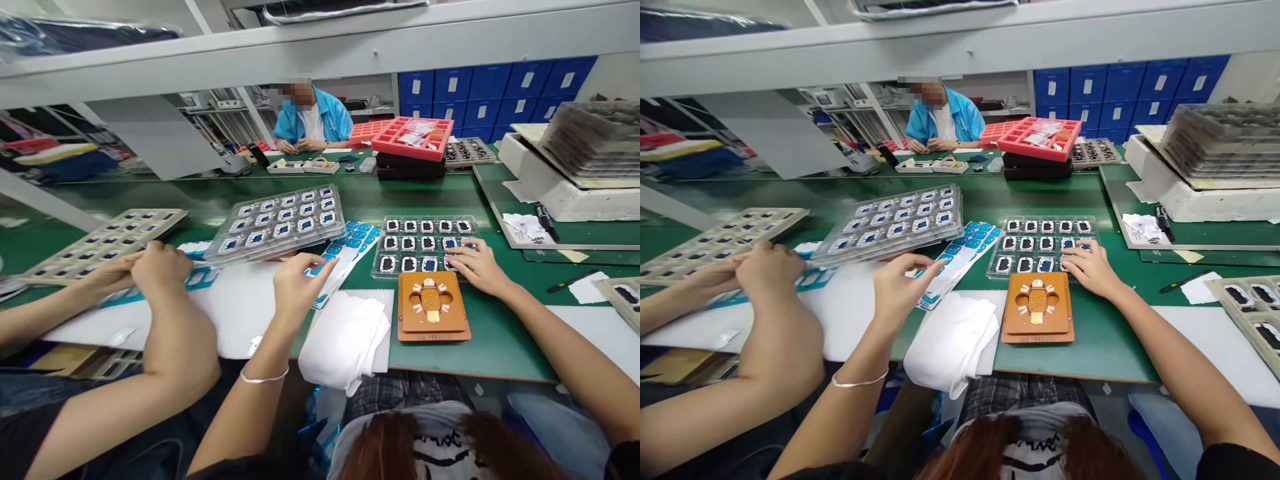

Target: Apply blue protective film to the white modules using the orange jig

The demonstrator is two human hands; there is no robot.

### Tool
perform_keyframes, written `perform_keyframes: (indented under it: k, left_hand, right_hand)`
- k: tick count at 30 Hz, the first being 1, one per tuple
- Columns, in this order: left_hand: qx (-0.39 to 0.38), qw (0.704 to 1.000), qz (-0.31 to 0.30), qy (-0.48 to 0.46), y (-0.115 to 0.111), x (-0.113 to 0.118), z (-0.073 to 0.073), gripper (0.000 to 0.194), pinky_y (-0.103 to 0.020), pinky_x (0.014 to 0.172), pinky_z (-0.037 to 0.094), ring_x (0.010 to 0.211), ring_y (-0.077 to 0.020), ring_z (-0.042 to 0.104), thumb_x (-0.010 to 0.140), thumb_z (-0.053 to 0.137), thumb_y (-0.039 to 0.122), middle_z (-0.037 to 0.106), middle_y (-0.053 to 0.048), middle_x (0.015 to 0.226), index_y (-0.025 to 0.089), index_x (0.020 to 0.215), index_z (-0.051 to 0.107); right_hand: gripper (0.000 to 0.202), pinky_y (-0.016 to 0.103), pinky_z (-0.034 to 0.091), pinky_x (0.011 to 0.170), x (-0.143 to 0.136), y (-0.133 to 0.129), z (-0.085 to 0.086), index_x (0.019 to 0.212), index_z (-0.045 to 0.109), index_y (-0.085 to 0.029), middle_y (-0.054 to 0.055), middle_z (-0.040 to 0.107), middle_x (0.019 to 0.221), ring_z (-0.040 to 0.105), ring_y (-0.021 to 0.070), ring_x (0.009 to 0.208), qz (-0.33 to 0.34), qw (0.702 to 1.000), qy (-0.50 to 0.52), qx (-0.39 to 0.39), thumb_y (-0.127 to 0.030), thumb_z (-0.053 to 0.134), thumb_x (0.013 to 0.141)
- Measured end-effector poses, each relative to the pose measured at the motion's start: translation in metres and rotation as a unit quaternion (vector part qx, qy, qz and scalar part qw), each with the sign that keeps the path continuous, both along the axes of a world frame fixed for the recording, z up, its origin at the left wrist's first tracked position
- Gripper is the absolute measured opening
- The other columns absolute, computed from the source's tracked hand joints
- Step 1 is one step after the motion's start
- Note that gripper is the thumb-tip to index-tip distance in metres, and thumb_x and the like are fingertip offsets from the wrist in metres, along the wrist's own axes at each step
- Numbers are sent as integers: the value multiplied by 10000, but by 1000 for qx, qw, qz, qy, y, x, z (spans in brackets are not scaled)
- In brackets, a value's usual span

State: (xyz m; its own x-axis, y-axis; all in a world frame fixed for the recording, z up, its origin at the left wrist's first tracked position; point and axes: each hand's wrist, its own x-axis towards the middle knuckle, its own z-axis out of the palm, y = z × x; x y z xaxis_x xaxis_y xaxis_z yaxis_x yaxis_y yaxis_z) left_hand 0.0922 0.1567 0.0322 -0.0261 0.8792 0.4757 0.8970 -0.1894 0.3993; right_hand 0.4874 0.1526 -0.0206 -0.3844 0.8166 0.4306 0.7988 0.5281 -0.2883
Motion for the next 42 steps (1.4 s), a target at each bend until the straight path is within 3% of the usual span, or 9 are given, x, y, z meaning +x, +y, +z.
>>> perform_keyframes:
  k: [3, 6, 9, 17, 29, 37, 42]
  left_hand:
    - [-101, 991, 83, 31, -3, -18, -13, 375, -392, 865, 503, 986, -298, 644, 821, 613, 516, 721, -109, 1002, 168, 924, 704]
    - [-153, 981, 112, 52, 4, -21, -29, 531, -524, 943, 467, 1220, -404, 514, 823, 597, 536, 621, -172, 1298, 144, 1177, 652]
    - [-188, 971, 130, 66, 12, -17, -39, 582, -612, 993, 402, 1316, -425, 410, 865, 544, 536, 521, -178, 1426, 151, 1299, 576]
    - [-213, 966, 117, 87, 14, -12, -41, 566, -593, 1041, 336, 1325, -368, 408, 887, 550, 516, 554, -170, 1390, 167, 1331, 519]
    - [-218, 965, 122, 84, 16, -15, -44, 518, -603, 1017, 352, 1313, -374, 426, 893, 553, 522, 580, -174, 1345, 182, 1282, 528]
    - [-204, 966, 135, 89, 12, -8, -44, 488, -594, 1011, 358, 1305, -356, 422, 955, 480, 430, 560, -186, 1364, 168, 1364, 433]
    - [-200, 966, 120, 115, 10, -4, -45, 369, -584, 993, 352, 1241, -363, 448, 967, 452, 389, 597, -179, 1275, 226, 1292, 519]
  right_hand:
    - [340, 528, 375, 916, 0, 0, -2, 1030, 744, -245, 26, 641, 1292, 412, 349, 1204, 9, 997, -52, 47, -357, 423, 1026]
    - [298, 501, 381, 890, 1, 0, -4, 1015, 742, -249, 35, 651, 1271, 426, 337, 1175, 23, 995, -78, 64, -300, 448, 1010]
    - [258, 490, 380, 871, 4, -1, -6, 1028, 736, -241, 53, 647, 1271, 429, 340, 1169, 33, 993, -89, 63, -281, 484, 986]
    - [269, 536, 338, 888, 5, -3, -4, 1010, 733, -251, 55, 615, 1319, 410, 356, 1180, 14, 994, -98, 46, -301, 470, 987]
    - [263, 537, 310, 899, 2, -5, -6, 991, 733, -268, 51, 604, 1327, 414, 356, 1203, 4, 997, -73, 4, -307, 474, 978]
    - [289, 530, 318, 878, 3, -3, -8, 1015, 728, -272, 52, 603, 1328, 421, 358, 1197, 6, 998, -66, -10, -316, 446, 976]
    - [301, 533, 319, 876, 4, -3, -8, 1020, 723, -276, 50, 608, 1319, 438, 348, 1183, 7, 998, -67, -10, -308, 427, 975]
